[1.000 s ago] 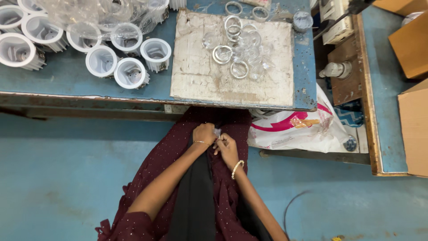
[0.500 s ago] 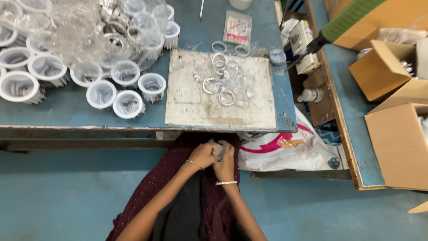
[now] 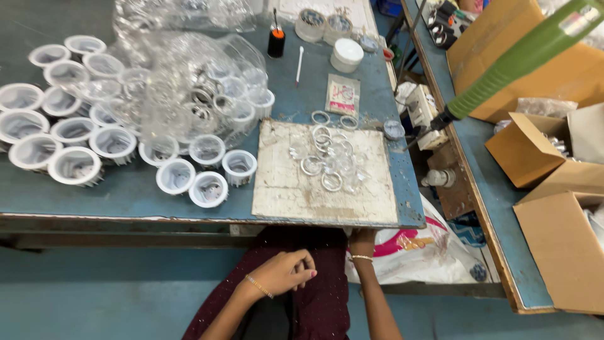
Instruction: The person removes clear plastic rings from small plastic bags and places them on the table. Then the person picks up a black cylindrical housing, inserts a clear plastic ring into it, and places the assembled unit on the table. The person repeats this process with additional rings and housings.
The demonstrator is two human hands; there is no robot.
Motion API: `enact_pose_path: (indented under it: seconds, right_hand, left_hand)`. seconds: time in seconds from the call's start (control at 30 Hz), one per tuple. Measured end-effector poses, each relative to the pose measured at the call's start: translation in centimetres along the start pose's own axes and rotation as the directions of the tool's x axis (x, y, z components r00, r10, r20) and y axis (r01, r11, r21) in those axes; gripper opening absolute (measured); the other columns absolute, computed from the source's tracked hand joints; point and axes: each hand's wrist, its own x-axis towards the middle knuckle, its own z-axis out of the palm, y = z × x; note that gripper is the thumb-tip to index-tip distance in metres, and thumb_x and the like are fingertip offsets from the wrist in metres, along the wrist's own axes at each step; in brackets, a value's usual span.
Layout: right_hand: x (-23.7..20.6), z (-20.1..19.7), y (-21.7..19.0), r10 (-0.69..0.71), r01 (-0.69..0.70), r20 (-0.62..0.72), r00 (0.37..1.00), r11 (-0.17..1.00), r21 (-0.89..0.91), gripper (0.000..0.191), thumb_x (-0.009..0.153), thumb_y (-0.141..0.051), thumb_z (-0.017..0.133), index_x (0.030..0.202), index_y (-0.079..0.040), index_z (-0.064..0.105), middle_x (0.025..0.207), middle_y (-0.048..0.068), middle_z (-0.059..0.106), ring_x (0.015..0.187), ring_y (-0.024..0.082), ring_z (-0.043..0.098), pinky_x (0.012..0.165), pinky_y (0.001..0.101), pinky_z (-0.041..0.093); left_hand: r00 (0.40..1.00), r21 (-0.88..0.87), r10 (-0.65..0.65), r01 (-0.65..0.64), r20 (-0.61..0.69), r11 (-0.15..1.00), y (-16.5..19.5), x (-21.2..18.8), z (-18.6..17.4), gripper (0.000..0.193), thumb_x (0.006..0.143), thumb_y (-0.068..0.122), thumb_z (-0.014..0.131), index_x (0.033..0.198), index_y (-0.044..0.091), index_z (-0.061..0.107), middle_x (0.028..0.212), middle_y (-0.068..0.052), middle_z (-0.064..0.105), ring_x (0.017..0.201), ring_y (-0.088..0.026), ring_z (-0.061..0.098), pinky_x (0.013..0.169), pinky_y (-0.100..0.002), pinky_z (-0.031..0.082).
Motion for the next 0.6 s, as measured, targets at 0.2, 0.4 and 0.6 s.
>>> enact_pose_path:
  seconds: [0.2, 0.4, 0.6]
  right_hand:
    - [2.6, 0.1, -2.1, 0.194, -0.18, 0.153, 0.969, 0.978, -0.104, 0.035, 0.098, -0.03, 0.055, 0.124, -0.012, 0.07, 0.125, 0.015, 0.07, 0.12, 0.035, 0.062, 0.104, 0.046, 0.047]
    - [6.4, -0.1, -3.4, 0.138, -0.132, -0.062, 0.989, 0.987, 0.086, 0.049, 0.095, -0.037, 0.055, 0.138, -0.014, 0.062, 0.137, 0.012, 0.065, 0.128, 0.031, 0.057, 0.109, 0.0445, 0.043]
    - [8.3, -0.7, -6.6, 0.082, -0.097, 0.093, 0.992, 0.98, 0.172, 0.049, 0.095, -0.035, 0.057, 0.14, -0.016, 0.059, 0.134, 0.01, 0.067, 0.123, 0.028, 0.061, 0.106, 0.0414, 0.047]
  left_hand:
    - [0.993, -0.082, 0.002, -0.012, -0.119, 0.997, -0.4, -6.1, -3.6, 0.017, 0.095, 0.021, 0.067, 0.101, 0.005, 0.067, 0.069, -0.003, 0.071, 0.059, -0.01, 0.066, 0.058, -0.026, 0.054]
    - [0.97, -0.172, 0.071, -0.112, -0.231, 0.979, -0.9, -8.7, -6.5, 0.018, 0.096, 0.021, 0.068, 0.098, 0.003, 0.067, 0.066, -0.002, 0.069, 0.057, -0.01, 0.064, 0.056, -0.026, 0.053]
    - [0.867, -0.018, 0.329, -0.362, -0.373, 0.932, 1.5, -4.6, -9.2, 0.017, 0.098, 0.022, 0.066, 0.1, 0.006, 0.068, 0.064, -0.004, 0.065, 0.054, -0.01, 0.062, 0.054, -0.027, 0.049]
